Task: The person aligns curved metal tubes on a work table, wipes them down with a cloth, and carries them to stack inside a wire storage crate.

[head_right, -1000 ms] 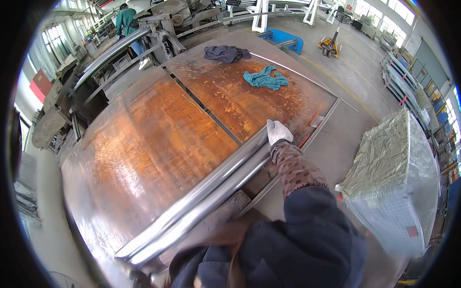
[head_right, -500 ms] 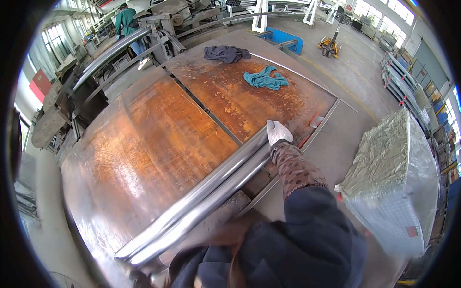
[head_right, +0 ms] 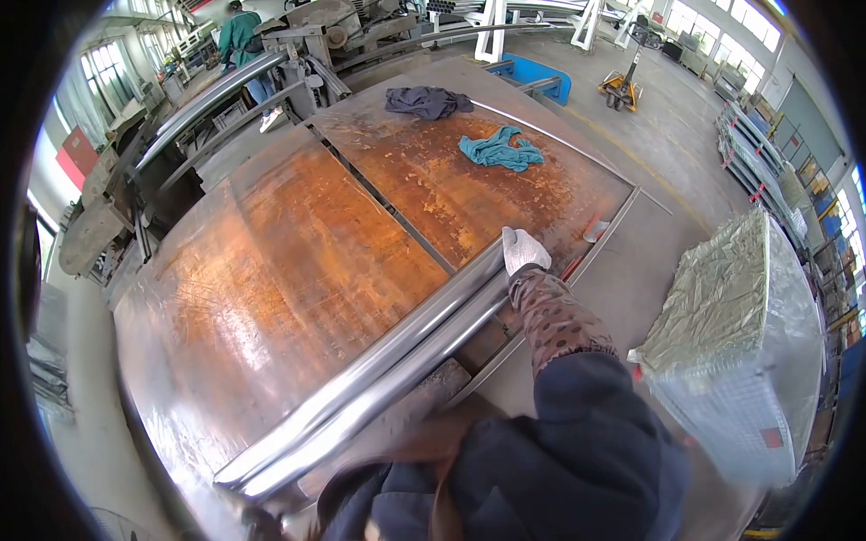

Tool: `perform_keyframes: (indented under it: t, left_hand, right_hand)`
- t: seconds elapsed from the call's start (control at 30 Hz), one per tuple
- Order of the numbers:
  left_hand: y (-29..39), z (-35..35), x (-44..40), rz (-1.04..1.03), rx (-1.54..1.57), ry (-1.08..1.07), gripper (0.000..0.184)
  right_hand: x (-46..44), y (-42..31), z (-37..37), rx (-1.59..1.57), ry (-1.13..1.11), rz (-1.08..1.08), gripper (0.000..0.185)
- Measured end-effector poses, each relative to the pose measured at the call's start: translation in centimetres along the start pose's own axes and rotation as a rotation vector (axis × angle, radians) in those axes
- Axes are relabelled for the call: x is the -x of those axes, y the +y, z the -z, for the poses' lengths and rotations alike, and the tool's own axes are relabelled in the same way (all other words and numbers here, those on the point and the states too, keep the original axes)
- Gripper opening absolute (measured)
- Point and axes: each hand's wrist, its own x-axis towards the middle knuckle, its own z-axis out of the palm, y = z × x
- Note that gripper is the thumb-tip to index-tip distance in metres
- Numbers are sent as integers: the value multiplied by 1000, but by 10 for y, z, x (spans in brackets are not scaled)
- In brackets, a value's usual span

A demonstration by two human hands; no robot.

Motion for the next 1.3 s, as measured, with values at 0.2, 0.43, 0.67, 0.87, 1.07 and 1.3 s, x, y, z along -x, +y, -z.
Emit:
perform_keyframes:
  t: [0.2,0.43,0.67,0.87,1.07,1.3]
  left_hand:
    - [4,0,6,8,-12,-3,82]
    - [12,-1,4,17,-22,-5,82]
    - [19,-1,10,24,-32,-7,83]
    - [27,0,11,37,-44,-4,83]
    - [100,3,102,-8,152,31,78]
    - [136,-4,117,280,34,190,73]
  right_hand:
    - [1,0,0,-1,-3,8,64]
    - [0,2,-3,-24,15,14,64]
    - [4,-3,8,-15,-46,-5,67]
    - [3,-1,6,1,-23,8,67]
    - [6,-26,7,-23,-48,123,69]
    - [15,-21,12,-8,-161,392,68]
